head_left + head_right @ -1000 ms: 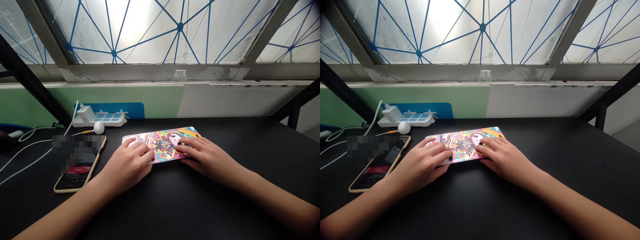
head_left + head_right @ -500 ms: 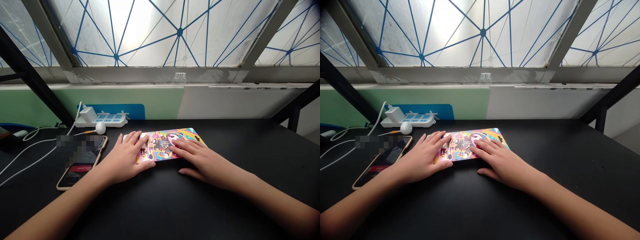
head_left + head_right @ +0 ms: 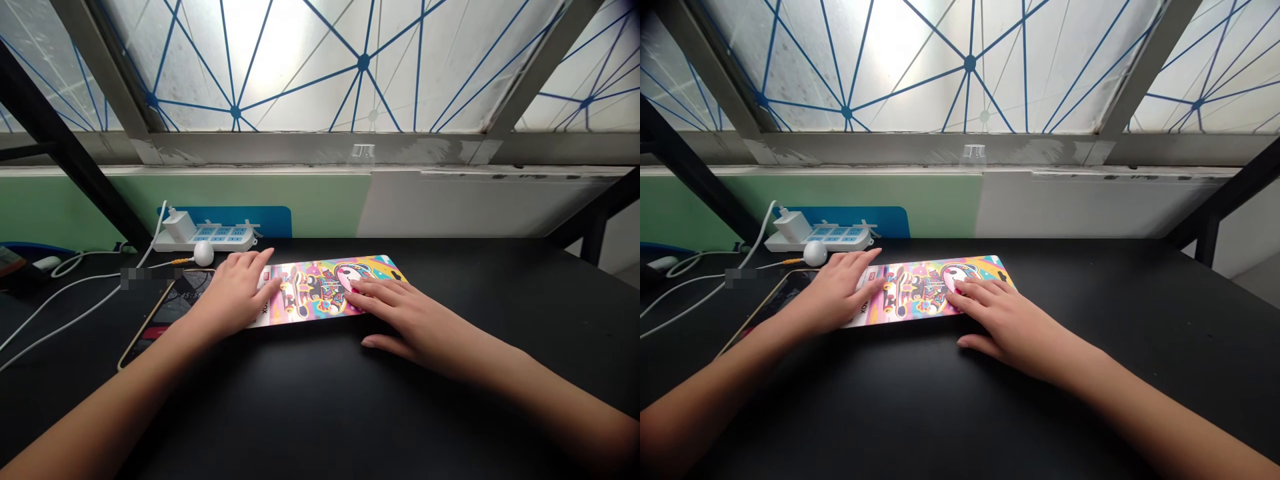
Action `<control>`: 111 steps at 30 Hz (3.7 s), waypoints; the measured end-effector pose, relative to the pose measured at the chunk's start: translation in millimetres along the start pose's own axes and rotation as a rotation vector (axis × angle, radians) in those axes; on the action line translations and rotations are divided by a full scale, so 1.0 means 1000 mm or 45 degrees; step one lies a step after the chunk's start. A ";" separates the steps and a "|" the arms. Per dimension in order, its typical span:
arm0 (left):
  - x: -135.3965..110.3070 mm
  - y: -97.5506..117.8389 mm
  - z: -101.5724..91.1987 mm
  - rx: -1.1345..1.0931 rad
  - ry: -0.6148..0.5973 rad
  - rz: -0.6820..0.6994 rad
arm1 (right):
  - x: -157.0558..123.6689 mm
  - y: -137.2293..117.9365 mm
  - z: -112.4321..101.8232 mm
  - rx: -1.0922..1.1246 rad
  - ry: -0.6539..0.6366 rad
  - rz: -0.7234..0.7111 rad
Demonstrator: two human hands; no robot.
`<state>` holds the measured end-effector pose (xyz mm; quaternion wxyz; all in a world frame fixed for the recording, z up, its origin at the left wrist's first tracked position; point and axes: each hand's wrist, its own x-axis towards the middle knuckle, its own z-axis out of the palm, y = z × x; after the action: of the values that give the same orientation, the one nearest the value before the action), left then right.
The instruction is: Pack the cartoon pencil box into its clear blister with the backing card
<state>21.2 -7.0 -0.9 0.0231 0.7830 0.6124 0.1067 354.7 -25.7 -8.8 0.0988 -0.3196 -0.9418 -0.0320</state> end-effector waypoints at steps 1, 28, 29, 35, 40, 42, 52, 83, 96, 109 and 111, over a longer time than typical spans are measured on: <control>0.001 -0.002 -0.001 0.029 -0.012 -0.055 | -0.001 0.000 -0.002 0.006 -0.004 0.008; -0.006 0.017 0.014 -1.029 -0.119 -0.159 | 0.038 -0.059 0.021 -0.168 0.046 -0.028; -0.006 0.017 0.015 -1.048 -0.121 -0.161 | 0.043 -0.063 0.022 -0.172 0.039 -0.031; 0.000 0.007 0.019 -1.144 -0.047 -0.198 | 0.087 -0.084 0.026 -0.140 -0.004 -0.060; 0.010 -0.007 0.021 -1.187 0.051 -0.283 | 0.115 -0.091 0.031 -0.144 0.020 -0.048; 0.011 -0.010 0.021 -1.196 0.072 -0.303 | 0.117 -0.088 0.031 -0.160 0.027 -0.065; 0.012 -0.013 0.023 -1.118 0.084 -0.270 | 0.069 -0.042 0.025 -0.149 0.050 -0.058; -0.008 0.014 0.008 -0.022 -0.134 0.362 | -0.045 0.047 0.008 -0.396 0.250 0.212; -0.008 0.019 0.015 -0.109 0.037 0.212 | -0.007 -0.137 -0.011 -0.406 0.484 -0.342; -0.006 0.012 0.011 -0.046 0.018 0.327 | 0.096 -0.127 0.036 0.393 -0.059 -0.136; -0.006 0.009 0.010 -0.018 -0.003 0.357 | 0.094 -0.125 0.033 0.463 -0.077 -0.126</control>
<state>30.8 -14.3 -10.5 0.0143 0.8608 0.4962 0.1124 200.3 -65.2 -21.7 0.1249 -0.2507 -0.9492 0.1436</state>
